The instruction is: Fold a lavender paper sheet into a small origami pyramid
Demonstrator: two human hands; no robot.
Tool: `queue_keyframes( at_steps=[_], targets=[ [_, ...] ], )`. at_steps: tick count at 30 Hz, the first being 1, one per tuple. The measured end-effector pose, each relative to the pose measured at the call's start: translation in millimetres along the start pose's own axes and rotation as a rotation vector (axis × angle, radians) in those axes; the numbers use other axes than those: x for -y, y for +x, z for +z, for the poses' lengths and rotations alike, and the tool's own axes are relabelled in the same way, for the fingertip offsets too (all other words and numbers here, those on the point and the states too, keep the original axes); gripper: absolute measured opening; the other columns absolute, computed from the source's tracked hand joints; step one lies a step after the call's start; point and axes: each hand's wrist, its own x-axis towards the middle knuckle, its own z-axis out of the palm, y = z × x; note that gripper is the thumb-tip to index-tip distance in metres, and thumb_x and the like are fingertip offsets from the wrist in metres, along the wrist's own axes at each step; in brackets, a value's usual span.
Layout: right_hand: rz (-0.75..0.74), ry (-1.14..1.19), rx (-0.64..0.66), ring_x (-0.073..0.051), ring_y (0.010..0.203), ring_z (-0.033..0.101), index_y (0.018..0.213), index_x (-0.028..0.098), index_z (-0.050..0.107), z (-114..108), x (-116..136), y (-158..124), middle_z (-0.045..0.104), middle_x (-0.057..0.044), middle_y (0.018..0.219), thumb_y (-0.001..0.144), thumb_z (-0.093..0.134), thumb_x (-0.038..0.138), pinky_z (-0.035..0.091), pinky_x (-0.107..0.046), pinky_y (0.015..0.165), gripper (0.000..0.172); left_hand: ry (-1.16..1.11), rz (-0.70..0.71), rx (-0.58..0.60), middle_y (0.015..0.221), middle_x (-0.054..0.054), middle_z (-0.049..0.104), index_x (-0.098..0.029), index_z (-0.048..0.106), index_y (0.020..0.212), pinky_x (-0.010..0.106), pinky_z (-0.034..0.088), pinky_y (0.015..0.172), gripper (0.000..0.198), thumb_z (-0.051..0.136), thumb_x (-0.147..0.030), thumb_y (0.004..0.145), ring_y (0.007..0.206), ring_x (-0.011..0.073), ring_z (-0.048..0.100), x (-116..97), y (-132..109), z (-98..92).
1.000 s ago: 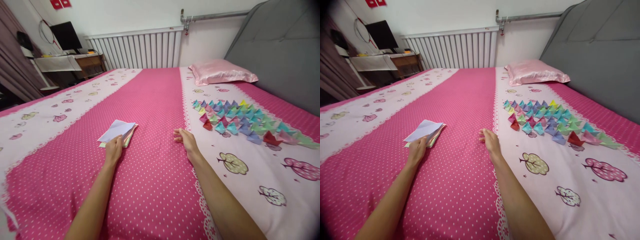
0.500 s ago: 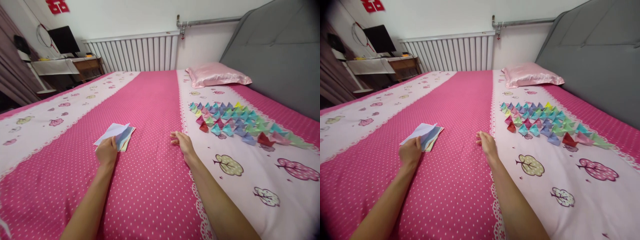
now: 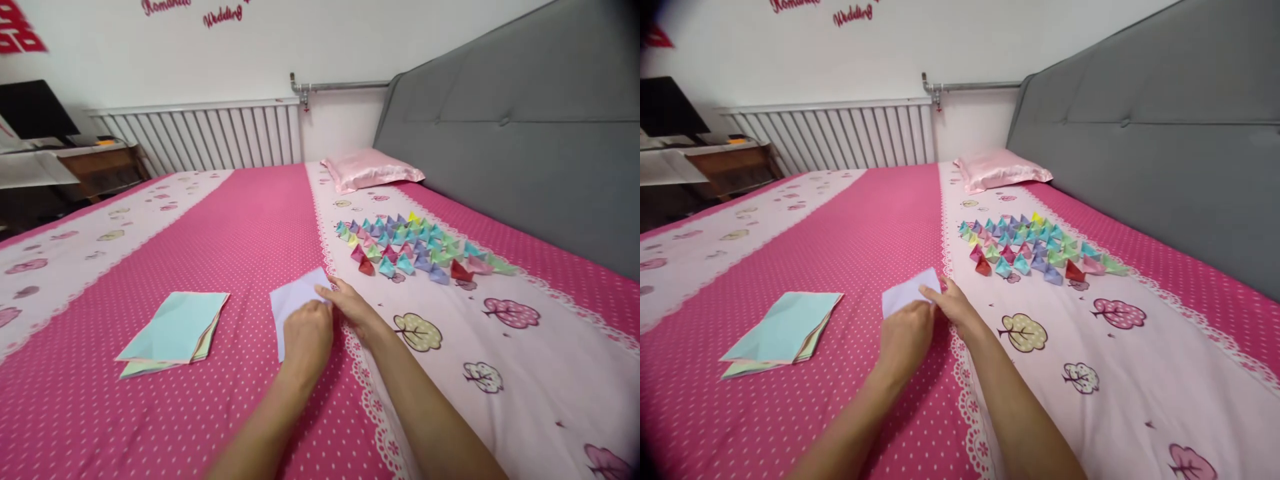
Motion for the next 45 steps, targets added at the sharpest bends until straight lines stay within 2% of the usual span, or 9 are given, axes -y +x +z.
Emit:
queue_keyframes(
  at_steps=[3, 7, 10, 16, 20, 22, 25, 41, 45],
  targets=[
    [0.003, -0.297, -0.023, -0.018, 0.067, 0.061, 0.081, 0.02, 0.063, -10.7, -19.5, 11.9, 0.066, 0.0, 0.071, 0.057, 0.068, 0.016, 0.047, -0.029, 0.065, 0.025, -0.193, 0.089, 0.208, 0.079, 0.012, 0.068, -0.019, 0.067, 0.076, 0.034, 0.042, 0.061, 0.041, 0.034, -0.039, 0.089, 0.07, 0.0236, 0.063, 0.5, -11.1, 16.0],
    [-0.063, -0.481, -0.06, -0.021, 0.077, 0.061, 0.098, 0.022, 0.061, -12.9, -35.2, 18.7, 0.067, -0.002, 0.083, 0.057, 0.065, 0.012, 0.046, -0.034, 0.073, 0.043, -0.466, 0.181, 0.049, 0.102, 0.011, 0.067, -0.019, 0.066, 0.098, 0.033, 0.045, 0.085, 0.043, 0.028, -0.039, 0.091, 0.096, 0.0215, 0.061, 29.5, -2.7, 20.6],
    [-0.123, -0.608, -0.026, -0.025, 0.089, 0.061, 0.118, 0.02, 0.052, -7.1, -36.1, 16.4, 0.066, -0.008, 0.097, 0.064, 0.065, 0.021, 0.045, -0.038, 0.08, 0.055, -0.343, 0.174, -0.052, 0.128, 0.017, 0.052, -0.009, 0.053, 0.12, 0.04, 0.035, 0.1, 0.042, 0.031, -0.028, 0.089, 0.119, 0.0249, 0.046, 52.4, 10.4, 37.1],
    [-0.381, -0.864, -0.266, -0.028, 0.124, 0.04, 0.135, 0.01, 0.034, 14.3, -14.8, -1.2, 0.046, -0.019, 0.132, 0.076, 0.052, 0.018, 0.031, -0.046, 0.102, 0.062, 0.005, 0.174, 0.139, 0.145, 0.018, 0.026, -0.004, 0.03, 0.138, 0.049, 0.013, 0.11, 0.061, 0.031, -0.04, 0.089, 0.136, 0.0293, 0.018, 59.6, 9.9, 67.2],
    [-0.592, -0.866, 0.161, -0.021, 0.134, 0.025, 0.14, 0.013, 0.027, 35.6, -16.9, -14.0, 0.032, -0.012, 0.144, 0.088, 0.04, 0.036, 0.022, -0.042, 0.11, 0.058, 0.089, 0.21, 0.181, 0.147, 0.014, 0.023, -0.01, 0.026, 0.141, 0.047, 0.01, 0.111, 0.059, 0.036, -0.031, 0.087, 0.137, 0.0291, 0.013, 54.5, 2.5, 61.4],
    [-0.464, -0.904, 0.378, -0.022, 0.136, 0.02, 0.141, 0.012, 0.025, 41.4, -27.2, -15.3, 0.029, -0.013, 0.146, 0.089, 0.033, 0.047, 0.016, -0.043, 0.111, 0.063, 0.099, 0.229, 0.184, 0.148, 0.012, 0.023, -0.011, 0.026, 0.141, 0.047, 0.006, 0.111, 0.059, 0.038, -0.028, 0.085, 0.137, 0.0302, 0.011, 53.3, 0.7, 58.4],
    [-0.289, -0.954, 0.435, -0.022, 0.138, 0.012, 0.142, 0.009, 0.022, 40.6, -40.6, -12.4, 0.019, -0.012, 0.149, 0.091, 0.019, 0.053, 0.009, -0.043, 0.112, 0.068, 0.071, 0.217, 0.226, 0.148, 0.013, 0.018, -0.009, 0.022, 0.142, 0.047, 0.004, 0.111, 0.063, 0.038, -0.033, 0.085, 0.137, 0.0316, 0.009, 52.2, 0.3, 56.4],
    [-0.131, -1.352, 0.154, -0.028, 0.139, 0.005, 0.143, 0.017, 0.021, 10.8, -49.8, -23.6, 0.014, -0.011, 0.151, 0.084, 0.023, 0.065, 0.005, -0.046, 0.11, 0.075, 0.093, 0.054, 0.528, 0.149, 0.017, -0.007, -0.005, 0.002, 0.143, 0.049, -0.004, 0.109, 0.127, 0.054, -0.074, 0.05, 0.136, 0.0325, -0.01, 70.4, 1.8, 36.2],
    [-0.12, -1.341, 0.034, -0.031, 0.137, 0.013, 0.141, 0.017, 0.029, -3.8, -48.4, -22.6, 0.022, -0.011, 0.149, 0.089, 0.03, 0.052, 0.011, -0.048, 0.109, 0.063, 0.054, -0.007, 0.548, 0.148, 0.017, -0.008, -0.003, 0.0, 0.142, 0.051, -0.005, 0.108, 0.135, 0.058, -0.076, 0.045, 0.136, 0.0339, -0.011, 84.5, 3.1, 30.0]
  ],
)
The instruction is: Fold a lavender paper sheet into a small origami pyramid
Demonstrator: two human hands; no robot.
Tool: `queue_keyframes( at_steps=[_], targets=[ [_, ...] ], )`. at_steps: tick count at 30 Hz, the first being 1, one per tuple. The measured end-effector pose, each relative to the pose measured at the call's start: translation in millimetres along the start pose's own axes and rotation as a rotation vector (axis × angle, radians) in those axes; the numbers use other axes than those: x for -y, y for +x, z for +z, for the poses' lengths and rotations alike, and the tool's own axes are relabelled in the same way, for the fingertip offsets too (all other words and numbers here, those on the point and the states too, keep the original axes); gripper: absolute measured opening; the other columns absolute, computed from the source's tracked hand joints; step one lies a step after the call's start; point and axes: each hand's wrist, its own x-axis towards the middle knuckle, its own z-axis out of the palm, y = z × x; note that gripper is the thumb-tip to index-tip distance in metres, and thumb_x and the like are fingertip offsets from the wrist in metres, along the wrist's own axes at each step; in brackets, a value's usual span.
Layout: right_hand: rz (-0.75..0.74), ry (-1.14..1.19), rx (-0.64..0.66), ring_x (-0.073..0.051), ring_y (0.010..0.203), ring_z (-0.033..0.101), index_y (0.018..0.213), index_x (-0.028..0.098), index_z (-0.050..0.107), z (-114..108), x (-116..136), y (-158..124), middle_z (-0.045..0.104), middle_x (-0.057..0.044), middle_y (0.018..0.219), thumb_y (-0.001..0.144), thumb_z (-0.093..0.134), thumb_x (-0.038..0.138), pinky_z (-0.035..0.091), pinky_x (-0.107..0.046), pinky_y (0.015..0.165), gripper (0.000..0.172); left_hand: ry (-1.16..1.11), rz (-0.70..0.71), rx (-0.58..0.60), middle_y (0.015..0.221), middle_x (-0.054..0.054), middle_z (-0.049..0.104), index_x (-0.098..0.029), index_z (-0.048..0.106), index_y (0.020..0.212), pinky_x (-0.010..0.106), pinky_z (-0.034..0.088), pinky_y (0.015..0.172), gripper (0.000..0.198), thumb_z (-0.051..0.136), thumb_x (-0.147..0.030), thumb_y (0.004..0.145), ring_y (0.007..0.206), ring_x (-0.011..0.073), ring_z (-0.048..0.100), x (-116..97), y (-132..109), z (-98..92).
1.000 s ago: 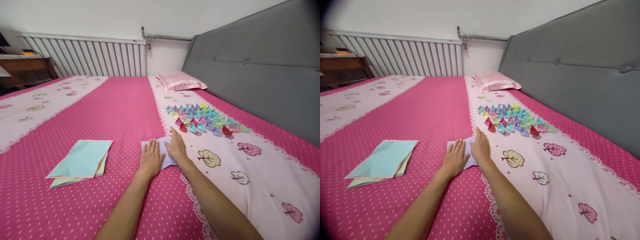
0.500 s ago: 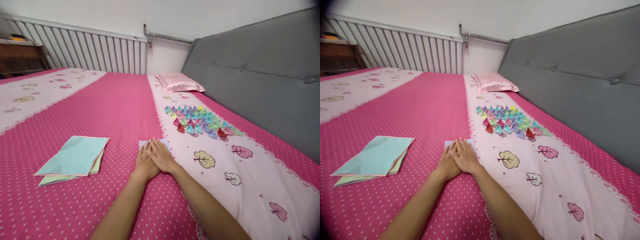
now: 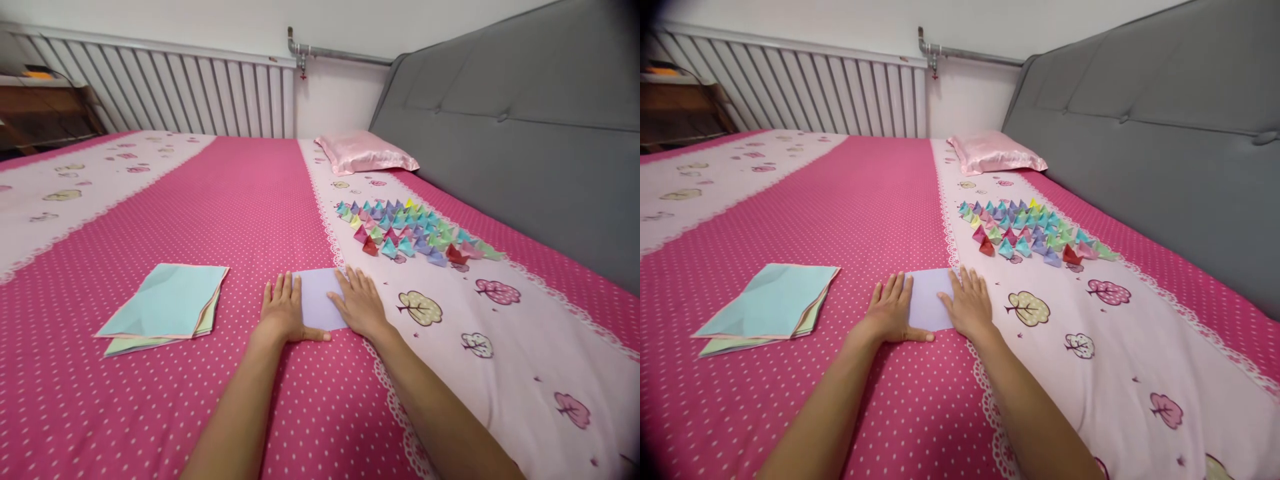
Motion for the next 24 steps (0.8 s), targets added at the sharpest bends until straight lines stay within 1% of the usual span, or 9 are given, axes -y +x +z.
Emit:
queue_keyframes(
  at_steps=[3, 6, 8, 9, 12, 15, 18, 21, 24],
  targets=[
    [0.011, 0.125, -0.109, -0.029, 0.128, 0.034, 0.133, 0.015, 0.042, -7.5, -15.4, 7.7, 0.041, -0.013, 0.139, 0.087, 0.04, 0.03, 0.025, -0.044, 0.105, 0.048, -0.161, -0.013, -0.085, 0.149, 0.021, 0.004, -0.003, 0.009, 0.142, 0.049, 0.004, 0.109, 0.132, 0.062, -0.074, 0.044, 0.137, 0.036, 0.001, 16.7, -0.4, -7.4],
    [0.103, 0.472, -0.188, -0.02, 0.106, 0.056, 0.126, 0.016, 0.05, -15.2, -33.7, 17.9, 0.062, -0.011, 0.115, 0.082, 0.04, 0.016, 0.04, -0.036, 0.094, 0.044, -0.419, -0.081, -0.345, 0.142, 0.025, 0.03, -0.005, 0.024, 0.138, 0.045, 0.028, 0.103, 0.106, 0.06, -0.067, 0.059, 0.13, 0.0362, 0.03, 28.8, 0.5, -16.3],
    [0.159, 0.653, -0.161, -0.018, 0.09, 0.062, 0.122, 0.015, 0.052, -20.3, -45.0, 20.7, 0.067, -0.009, 0.098, 0.079, 0.043, 0.013, 0.044, -0.034, 0.088, 0.044, -0.567, -0.182, -0.478, 0.122, 0.024, 0.053, -0.007, 0.037, 0.131, 0.045, 0.039, 0.091, 0.083, 0.055, -0.06, 0.07, 0.114, 0.0348, 0.05, 30.7, 2.3, -19.8],
    [0.171, 0.713, -0.11, -0.017, 0.084, 0.062, 0.122, 0.016, 0.052, -23.3, -49.5, 20.4, 0.067, -0.008, 0.092, 0.077, 0.045, 0.011, 0.045, -0.033, 0.085, 0.046, -0.631, -0.229, -0.497, 0.109, 0.022, 0.06, -0.007, 0.042, 0.127, 0.045, 0.042, 0.086, 0.075, 0.054, -0.058, 0.072, 0.104, 0.0339, 0.056, 29.8, 3.5, -20.0],
    [0.091, 0.834, 0.086, -0.015, 0.08, 0.062, 0.131, 0.023, 0.042, -34.1, -56.6, 14.0, 0.064, -0.004, 0.087, 0.073, 0.05, 0.009, 0.045, -0.034, 0.083, 0.061, -0.837, -0.301, -0.429, 0.085, 0.016, 0.066, -0.008, 0.053, 0.113, 0.04, 0.047, 0.072, 0.064, 0.065, -0.05, 0.066, 0.085, 0.0309, 0.062, 22.3, 7.4, -15.4],
    [-0.023, 0.943, 0.257, -0.014, 0.083, 0.06, 0.136, 0.024, 0.034, -45.8, -54.6, 6.9, 0.062, -0.003, 0.088, 0.072, 0.051, 0.008, 0.045, -0.032, 0.083, 0.068, -1.048, -0.317, -0.358, 0.086, 0.014, 0.067, -0.011, 0.058, 0.099, 0.034, 0.049, 0.062, 0.053, 0.076, -0.037, 0.056, 0.079, 0.0284, 0.064, 11.6, 9.3, -9.3],
    [-0.072, 1.094, 0.391, -0.013, 0.079, 0.058, 0.137, 0.022, 0.033, -53.0, -48.8, 4.6, 0.06, -0.003, 0.087, 0.069, 0.052, 0.006, 0.045, -0.03, 0.08, 0.073, -1.308, -0.288, -0.272, 0.081, 0.013, 0.069, -0.011, 0.061, 0.085, 0.03, 0.05, 0.056, 0.037, 0.077, -0.025, 0.055, 0.069, 0.0242, 0.065, 2.2, 7.5, -9.1],
    [-0.118, 1.243, 0.463, -0.013, 0.079, 0.059, 0.135, 0.021, 0.036, -52.9, -44.5, 6.6, 0.061, -0.003, 0.089, 0.068, 0.057, 0.008, 0.046, -0.03, 0.077, 0.072, -1.555, -0.31, -0.188, 0.069, 0.011, 0.069, -0.01, 0.062, 0.079, 0.029, 0.051, 0.052, 0.027, 0.075, -0.016, 0.056, 0.058, 0.0211, 0.064, -3.3, 3.9, -14.4],
    [-0.167, 1.296, 0.47, -0.016, 0.088, 0.06, 0.13, 0.021, 0.045, -47.2, -41.4, 10.1, 0.064, -0.006, 0.098, 0.069, 0.06, 0.012, 0.048, -0.033, 0.08, 0.063, -1.698, -0.37, -0.106, 0.062, 0.009, 0.068, -0.009, 0.062, 0.08, 0.03, 0.052, 0.05, 0.02, 0.07, -0.011, 0.061, 0.051, 0.0201, 0.063, -4.7, 1.4, -20.0]
  ],
)
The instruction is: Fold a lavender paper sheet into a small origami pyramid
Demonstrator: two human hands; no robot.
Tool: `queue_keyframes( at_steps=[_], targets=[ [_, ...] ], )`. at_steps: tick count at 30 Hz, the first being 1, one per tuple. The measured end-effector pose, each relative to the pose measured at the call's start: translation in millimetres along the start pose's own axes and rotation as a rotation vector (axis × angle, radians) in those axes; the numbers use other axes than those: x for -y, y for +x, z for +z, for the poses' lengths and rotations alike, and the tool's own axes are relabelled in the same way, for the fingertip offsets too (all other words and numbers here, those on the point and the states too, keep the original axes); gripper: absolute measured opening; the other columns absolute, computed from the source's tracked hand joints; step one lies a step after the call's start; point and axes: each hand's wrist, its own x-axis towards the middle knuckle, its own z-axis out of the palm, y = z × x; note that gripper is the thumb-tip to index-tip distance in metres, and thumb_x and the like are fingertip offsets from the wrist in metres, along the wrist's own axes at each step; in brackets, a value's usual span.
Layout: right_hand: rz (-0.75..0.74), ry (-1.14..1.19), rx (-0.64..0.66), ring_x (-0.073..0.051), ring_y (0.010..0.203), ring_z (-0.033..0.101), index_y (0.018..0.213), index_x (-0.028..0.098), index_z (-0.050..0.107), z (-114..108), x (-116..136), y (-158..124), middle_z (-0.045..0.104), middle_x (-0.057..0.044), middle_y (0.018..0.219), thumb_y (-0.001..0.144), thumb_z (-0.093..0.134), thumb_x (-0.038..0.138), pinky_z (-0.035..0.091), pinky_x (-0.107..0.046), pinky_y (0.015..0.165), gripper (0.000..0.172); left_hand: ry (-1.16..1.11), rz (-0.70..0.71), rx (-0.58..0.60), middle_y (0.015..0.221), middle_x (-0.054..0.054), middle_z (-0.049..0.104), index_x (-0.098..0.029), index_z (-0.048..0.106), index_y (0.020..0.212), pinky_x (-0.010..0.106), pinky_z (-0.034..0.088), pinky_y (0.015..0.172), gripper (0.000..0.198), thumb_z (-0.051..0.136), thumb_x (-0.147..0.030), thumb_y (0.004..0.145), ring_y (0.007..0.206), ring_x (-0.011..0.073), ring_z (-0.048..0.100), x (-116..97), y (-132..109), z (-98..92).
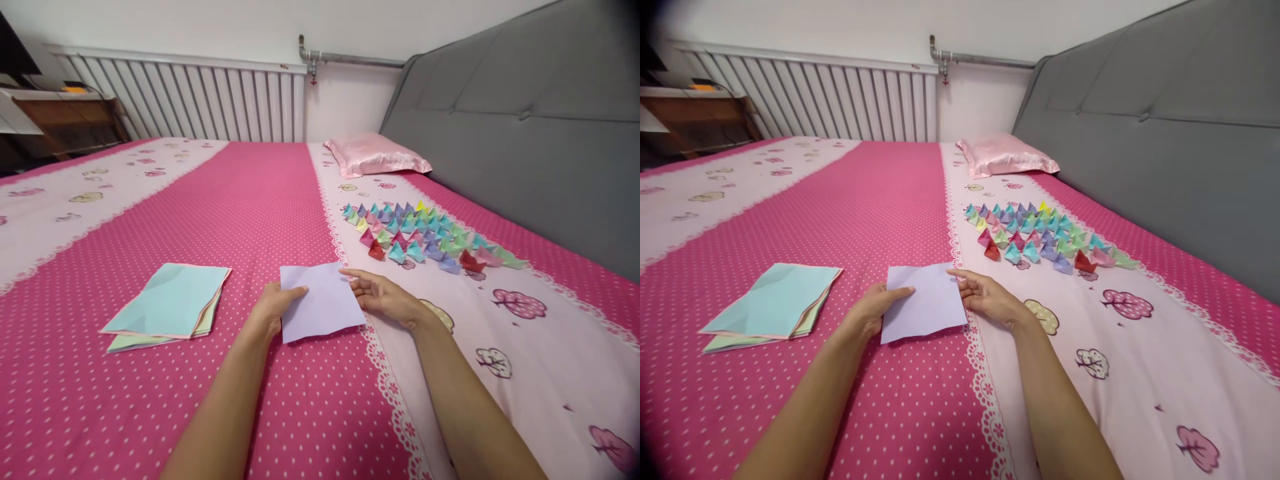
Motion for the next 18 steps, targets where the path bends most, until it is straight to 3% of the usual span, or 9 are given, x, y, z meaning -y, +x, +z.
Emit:
queue_keyframes(
  at_steps=[4, 8, 13, 18],
  targets=[
    [-0.079, 0.029, -0.064, -0.019, 0.097, 0.061, 0.118, 0.021, 0.057, 6.8, -4.9, 7.5, 0.066, -0.007, 0.104, 0.071, 0.065, 0.02, 0.047, -0.041, 0.088, 0.048, -0.135, -0.024, 0.103, 0.069, 0.012, 0.07, -0.008, 0.063, 0.088, 0.031, 0.055, 0.059, 0.021, 0.066, -0.01, 0.067, 0.059, 0.0212, 0.066, -3.3, -2.2, -1.2],
    [-0.151, 0.03, -0.107, -0.019, 0.096, 0.062, 0.104, 0.021, 0.067, 14.4, -4.6, 11.3, 0.066, -0.007, 0.106, 0.07, 0.069, 0.024, 0.049, -0.04, 0.087, 0.035, -0.198, 0.004, 0.209, 0.082, 0.012, 0.071, -0.008, 0.063, 0.097, 0.031, 0.057, 0.069, 0.026, 0.063, -0.013, 0.072, 0.07, 0.0212, 0.068, -3.9, -4.4, -2.6],
    [-0.192, 0.022, -0.126, -0.016, 0.094, 0.061, 0.093, 0.021, 0.071, 12.0, -5.7, 12.2, 0.064, -0.006, 0.108, 0.072, 0.068, 0.025, 0.05, -0.033, 0.083, 0.022, -0.209, -0.002, 0.182, 0.081, 0.011, 0.072, -0.008, 0.062, 0.101, 0.032, 0.057, 0.069, 0.026, 0.059, -0.014, 0.076, 0.07, 0.0216, 0.068, -5.1, -4.5, -4.8],
    [-0.13, 0.121, -0.17, -0.016, 0.091, 0.062, 0.094, 0.023, 0.071, 9.3, -8.5, 11.9, 0.066, -0.004, 0.106, 0.069, 0.071, 0.025, 0.051, -0.034, 0.083, 0.026, -0.198, 0.004, 0.178, 0.084, 0.013, 0.072, -0.008, 0.062, 0.101, 0.033, 0.057, 0.069, 0.025, 0.058, -0.015, 0.078, 0.073, 0.0227, 0.068, -5.9, -5.4, -4.3]
  ],
)
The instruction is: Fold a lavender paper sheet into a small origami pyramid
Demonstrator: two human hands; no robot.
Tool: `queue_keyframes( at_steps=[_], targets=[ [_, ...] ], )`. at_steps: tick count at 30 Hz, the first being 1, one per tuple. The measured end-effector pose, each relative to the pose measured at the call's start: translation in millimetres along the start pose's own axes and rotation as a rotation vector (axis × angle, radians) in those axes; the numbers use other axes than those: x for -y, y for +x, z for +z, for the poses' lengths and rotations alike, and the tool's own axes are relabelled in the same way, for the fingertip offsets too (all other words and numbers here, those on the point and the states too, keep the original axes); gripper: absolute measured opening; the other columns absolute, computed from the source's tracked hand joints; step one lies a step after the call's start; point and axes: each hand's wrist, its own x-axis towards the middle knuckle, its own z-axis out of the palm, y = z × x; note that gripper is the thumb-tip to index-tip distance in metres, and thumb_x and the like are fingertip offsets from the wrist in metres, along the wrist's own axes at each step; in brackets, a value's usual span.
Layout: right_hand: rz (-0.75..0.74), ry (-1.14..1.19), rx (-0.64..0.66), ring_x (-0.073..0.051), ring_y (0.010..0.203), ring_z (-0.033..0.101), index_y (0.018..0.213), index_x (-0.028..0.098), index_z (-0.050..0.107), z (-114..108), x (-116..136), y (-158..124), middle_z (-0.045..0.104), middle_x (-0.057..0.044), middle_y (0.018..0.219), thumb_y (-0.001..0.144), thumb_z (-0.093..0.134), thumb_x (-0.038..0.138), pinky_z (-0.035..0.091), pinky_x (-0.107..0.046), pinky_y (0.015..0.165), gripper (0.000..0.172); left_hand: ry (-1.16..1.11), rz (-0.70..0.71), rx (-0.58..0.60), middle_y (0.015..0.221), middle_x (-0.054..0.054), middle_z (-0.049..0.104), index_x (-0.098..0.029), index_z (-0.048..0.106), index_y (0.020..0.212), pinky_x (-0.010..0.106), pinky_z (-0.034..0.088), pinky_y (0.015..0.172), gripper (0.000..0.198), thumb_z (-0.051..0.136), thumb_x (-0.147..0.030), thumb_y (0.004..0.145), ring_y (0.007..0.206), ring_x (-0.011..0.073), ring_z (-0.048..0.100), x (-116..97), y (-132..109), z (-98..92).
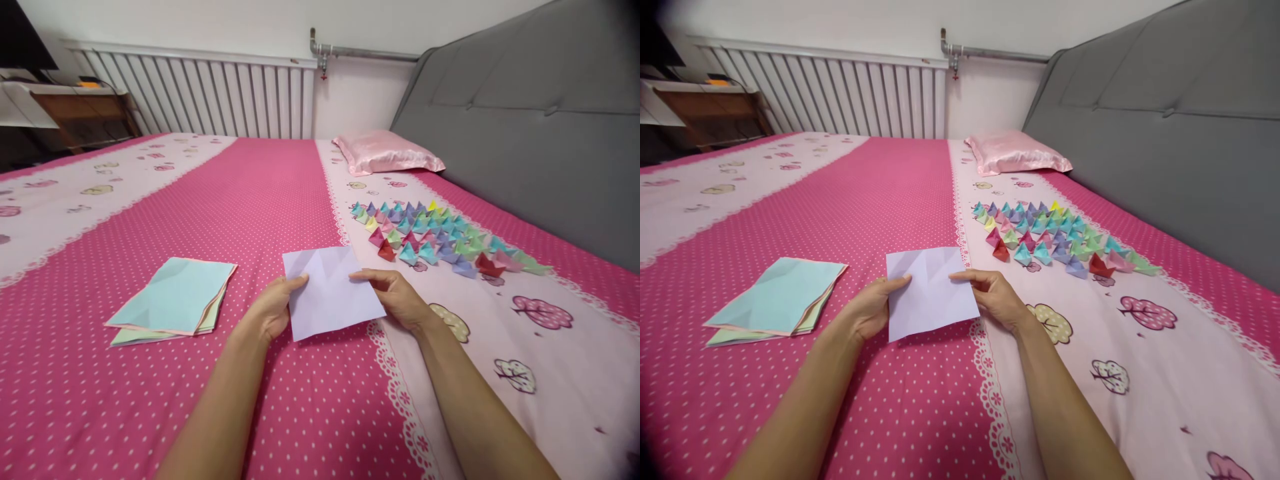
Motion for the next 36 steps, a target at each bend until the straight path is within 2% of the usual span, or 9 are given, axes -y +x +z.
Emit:
queue_keyframes(
  at_steps=[5, 10, 23, 26, 28, 30, 32, 34, 36],
  targets=[
    [-0.005, -0.043, 0.039, -0.019, 0.09, 0.063, 0.09, 0.022, 0.072, 4.4, 0.9, -1.0, 0.066, -0.005, 0.104, 0.064, 0.074, 0.023, 0.053, -0.035, 0.079, 0.026, 0.028, -0.013, 0.02, 0.083, 0.013, 0.072, -0.007, 0.064, 0.097, 0.031, 0.056, 0.07, 0.023, 0.06, -0.011, 0.075, 0.072, 0.0216, 0.068, 3.2, -1.1, 1.3],
    [-0.02, -0.131, 0.065, -0.021, 0.09, 0.063, 0.088, 0.022, 0.073, 7.8, 3.0, -0.5, 0.066, -0.006, 0.102, 0.062, 0.075, 0.024, 0.053, -0.036, 0.077, 0.026, 0.031, -0.001, 0.11, 0.089, 0.013, 0.071, -0.009, 0.064, 0.101, 0.032, 0.054, 0.075, 0.029, 0.063, -0.011, 0.072, 0.076, 0.022, 0.068, 5.2, -2.8, 0.3],
    [0.018, -0.113, -0.068, -0.019, 0.076, 0.064, 0.08, 0.021, 0.074, 7.2, 3.6, 0.9, 0.068, -0.005, 0.094, 0.055, 0.078, 0.024, 0.05, -0.031, 0.066, 0.025, 0.063, 0.029, 0.187, 0.097, 0.015, 0.069, -0.009, 0.062, 0.104, 0.033, 0.053, 0.076, 0.037, 0.068, -0.016, 0.068, 0.083, 0.0242, 0.066, 6.0, -5.2, 0.5],
    [0.019, -0.065, -0.148, -0.021, 0.076, 0.064, 0.079, 0.021, 0.074, 6.6, 4.7, 2.0, 0.068, -0.006, 0.096, 0.057, 0.076, 0.029, 0.05, -0.033, 0.068, 0.024, 0.166, 0.152, 0.109, 0.111, 0.017, 0.063, -0.01, 0.054, 0.117, 0.035, 0.052, 0.08, 0.053, 0.07, -0.024, 0.069, 0.094, 0.0262, 0.063, 7.2, -1.4, 0.7],
    [-0.045, -0.098, -0.175, -0.024, 0.089, 0.063, 0.079, 0.022, 0.074, 4.8, 4.7, 2.7, 0.065, -0.007, 0.109, 0.059, 0.075, 0.034, 0.05, -0.035, 0.074, 0.024, 0.281, 0.284, -0.043, 0.125, 0.018, 0.053, -0.014, 0.039, 0.131, 0.036, 0.051, 0.083, 0.07, 0.069, -0.03, 0.07, 0.104, 0.0268, 0.058, 7.3, 2.5, -0.6],
    [-0.136, -0.177, -0.185, -0.027, 0.107, 0.056, 0.08, 0.023, 0.073, 2.5, 4.1, 3.2, 0.057, -0.007, 0.124, 0.061, 0.073, 0.039, 0.047, -0.038, 0.082, 0.025, 0.461, 0.438, -0.209, 0.138, 0.017, 0.039, -0.019, 0.025, 0.139, 0.037, 0.047, 0.089, 0.082, 0.068, -0.032, 0.071, 0.116, 0.0269, 0.049, 6.1, 4.8, -2.1],
    [-0.193, -0.234, -0.207, -0.028, 0.118, 0.047, 0.082, 0.024, 0.072, 1.1, 3.7, 3.3, 0.052, -0.007, 0.13, 0.064, 0.072, 0.041, 0.042, -0.04, 0.092, 0.025, 0.69, 0.626, -0.304, 0.144, 0.012, 0.03, -0.023, 0.023, 0.14, 0.04, 0.039, 0.099, 0.083, 0.067, -0.031, 0.071, 0.127, 0.027, 0.037, 3.7, 3.7, -2.5],
    [-0.204, -0.223, -0.225, -0.028, 0.12, 0.045, 0.082, 0.023, 0.072, 1.6, 4.0, 3.3, 0.053, -0.007, 0.129, 0.066, 0.071, 0.042, 0.037, -0.043, 0.098, 0.025, 0.839, 0.774, -0.263, 0.143, 0.007, 0.035, -0.025, 0.038, 0.135, 0.042, 0.03, 0.106, 0.07, 0.066, -0.031, 0.071, 0.131, 0.0272, 0.03, 1.4, -0.8, -0.9],
    [-0.185, -0.133, -0.236, -0.027, 0.116, 0.048, 0.084, 0.021, 0.071, 4.2, 4.7, 3.6, 0.057, -0.007, 0.126, 0.066, 0.072, 0.042, 0.035, -0.044, 0.099, 0.027, 0.788, 0.773, -0.106, 0.134, 0.005, 0.048, -0.023, 0.053, 0.122, 0.042, 0.03, 0.105, 0.05, 0.061, -0.036, 0.075, 0.128, 0.0278, 0.035, 0.4, -6.3, 2.3]
  ],
)
